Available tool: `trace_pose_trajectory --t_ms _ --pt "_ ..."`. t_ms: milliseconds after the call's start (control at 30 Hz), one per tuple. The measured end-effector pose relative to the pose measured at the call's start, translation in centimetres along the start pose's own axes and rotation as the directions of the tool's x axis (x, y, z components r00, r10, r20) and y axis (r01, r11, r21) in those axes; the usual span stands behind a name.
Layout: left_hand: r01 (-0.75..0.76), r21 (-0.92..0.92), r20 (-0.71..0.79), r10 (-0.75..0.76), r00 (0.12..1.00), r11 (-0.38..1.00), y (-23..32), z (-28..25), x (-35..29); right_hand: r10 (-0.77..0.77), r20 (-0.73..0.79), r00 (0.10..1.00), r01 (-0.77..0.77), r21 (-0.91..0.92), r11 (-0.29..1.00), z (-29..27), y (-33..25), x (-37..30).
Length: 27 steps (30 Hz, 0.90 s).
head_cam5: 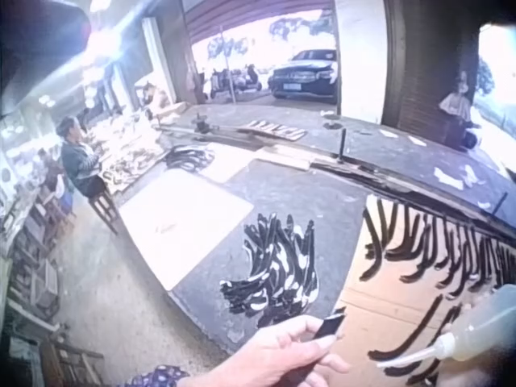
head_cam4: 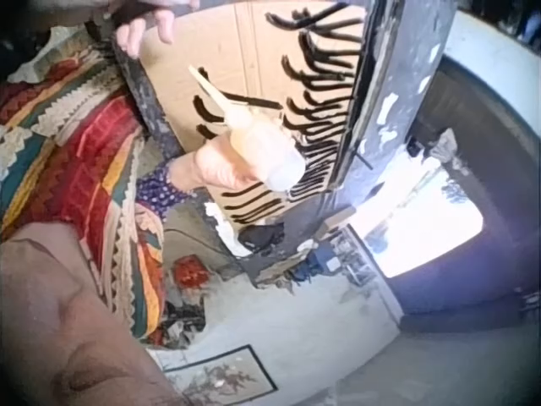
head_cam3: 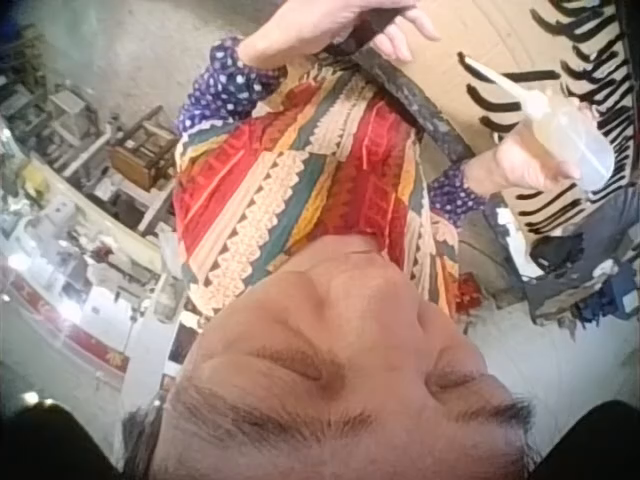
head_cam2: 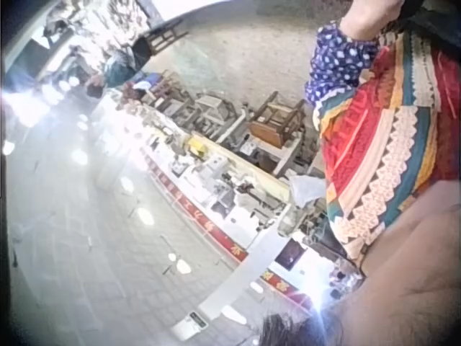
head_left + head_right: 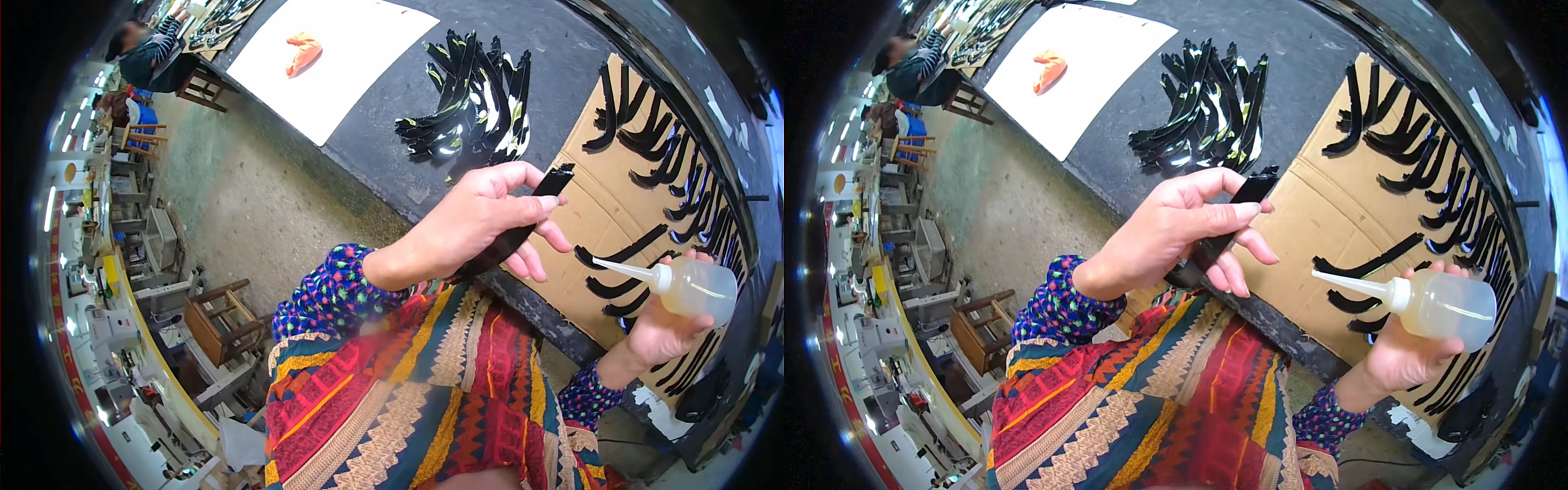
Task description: Apply glue to small black shoe components from a squeeze bottle and place them onto a cardboard sheet for organization.
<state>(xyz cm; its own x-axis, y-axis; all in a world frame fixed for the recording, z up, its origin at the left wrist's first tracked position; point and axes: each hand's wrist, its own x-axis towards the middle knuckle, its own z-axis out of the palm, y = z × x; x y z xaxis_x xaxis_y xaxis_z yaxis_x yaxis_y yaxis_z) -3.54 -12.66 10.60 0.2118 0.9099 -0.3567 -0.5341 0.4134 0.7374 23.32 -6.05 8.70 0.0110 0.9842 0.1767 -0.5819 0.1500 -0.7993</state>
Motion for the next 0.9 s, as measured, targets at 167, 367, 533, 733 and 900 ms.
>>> trace_pose_trajectory --t_ms 167,367,533,733,900 --pt "0.015 -0.024 0.006 -0.015 1.0 1.0 -0.35 -0.34 0.36 0.031 -0.036 0.999 -0.029 0.047 0.998 -0.57 0.38 -0.02" --pt "0.023 -0.02 0.014 -0.023 1.0 1.0 -0.54 -0.39 0.34 0.052 -0.024 0.998 -0.05 0.087 0.995 -0.92 0.58 -0.07" --pt "0.011 -0.003 0.03 -0.011 0.999 1.0 -0.73 -0.41 0.24 0.06 -0.027 0.998 -0.058 0.081 0.995 -0.66 0.66 -0.12" --pt "0.016 0.012 0.033 -0.016 0.999 1.0 -0.84 -0.31 0.09 0.068 0.003 0.998 -0.068 0.108 0.992 -0.49 0.58 -0.22" --pt "0.014 0.02 0.032 -0.015 0.999 1.0 -0.93 -0.16 0.17 0.065 0.004 0.998 -0.065 0.102 0.993 -0.64 0.5 -0.28"
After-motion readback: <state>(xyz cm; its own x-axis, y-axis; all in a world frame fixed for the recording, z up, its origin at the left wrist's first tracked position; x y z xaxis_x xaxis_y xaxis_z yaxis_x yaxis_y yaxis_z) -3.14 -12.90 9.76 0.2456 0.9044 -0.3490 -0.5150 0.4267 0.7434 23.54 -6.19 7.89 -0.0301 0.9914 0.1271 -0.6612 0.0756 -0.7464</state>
